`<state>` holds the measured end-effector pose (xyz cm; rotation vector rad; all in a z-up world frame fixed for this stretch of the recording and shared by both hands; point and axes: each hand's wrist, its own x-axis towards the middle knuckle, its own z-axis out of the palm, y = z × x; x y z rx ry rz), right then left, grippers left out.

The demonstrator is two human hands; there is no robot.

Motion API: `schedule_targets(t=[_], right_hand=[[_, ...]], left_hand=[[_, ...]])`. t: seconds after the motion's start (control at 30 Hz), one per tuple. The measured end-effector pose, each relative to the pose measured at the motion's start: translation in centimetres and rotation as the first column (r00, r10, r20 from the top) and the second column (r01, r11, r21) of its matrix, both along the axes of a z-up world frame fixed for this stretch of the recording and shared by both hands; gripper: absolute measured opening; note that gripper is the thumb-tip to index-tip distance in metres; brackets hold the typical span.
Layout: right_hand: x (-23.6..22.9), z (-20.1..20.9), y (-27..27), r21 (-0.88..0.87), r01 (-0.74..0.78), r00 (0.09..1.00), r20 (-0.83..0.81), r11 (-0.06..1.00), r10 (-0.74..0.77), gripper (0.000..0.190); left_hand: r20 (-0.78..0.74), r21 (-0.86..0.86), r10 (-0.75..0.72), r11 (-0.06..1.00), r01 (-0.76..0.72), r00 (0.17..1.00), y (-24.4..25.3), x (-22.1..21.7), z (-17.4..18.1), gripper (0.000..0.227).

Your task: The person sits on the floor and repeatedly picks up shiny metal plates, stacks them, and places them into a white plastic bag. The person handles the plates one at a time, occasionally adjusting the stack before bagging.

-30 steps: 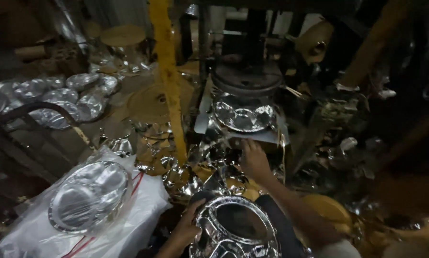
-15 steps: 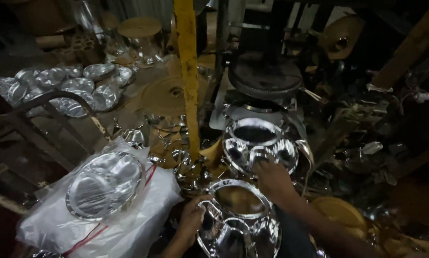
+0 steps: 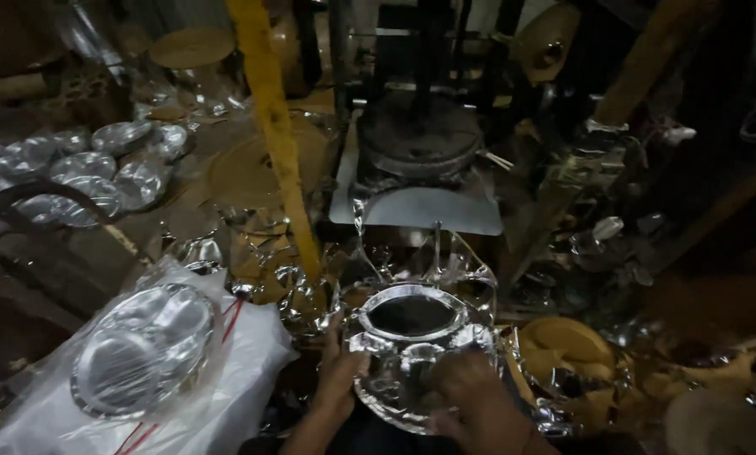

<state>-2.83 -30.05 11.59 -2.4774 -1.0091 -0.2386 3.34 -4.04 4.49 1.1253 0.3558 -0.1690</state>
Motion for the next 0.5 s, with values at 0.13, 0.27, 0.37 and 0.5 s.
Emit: schedule_targets(t=[0.13, 0.27, 0.37, 0.5], right_hand=[[3.6, -3.5, -3.2, 0.198, 0.519, 0.853, -0.062, 0.832, -0.518, 0.076], [6.4, -8.4, -7.0, 0.456, 0.772, 0.467, -0.88, 0.442, 0.093, 0.079], [5.3, -5.9, -5.8, 0.237, 0.836, 0.226, -0.971, 0.495, 0.084, 0.051], [5.6, -6.0, -5.0, 0.241, 0.925, 0.218, -0.97, 0.293, 0.109, 0.08]], left_hand=[[0.061, -0.137, 0.002, 0.991, 0.006, 0.998, 2.4, 0.9, -5.7, 0.087], [0.074, -0.074, -0.06, 0.995, 0.066, 0.995, 1.3, 0.2, -2.2, 0.083], [-0.02, 0.054, -0.085, 0.995, 0.086, 0.996, 0.4, -0.6, 1.7, 0.079], [-0.004, 0.14, -0.085, 0.986, 0.085, 0.996, 1.5, 1.3, -4.9, 0.078]])
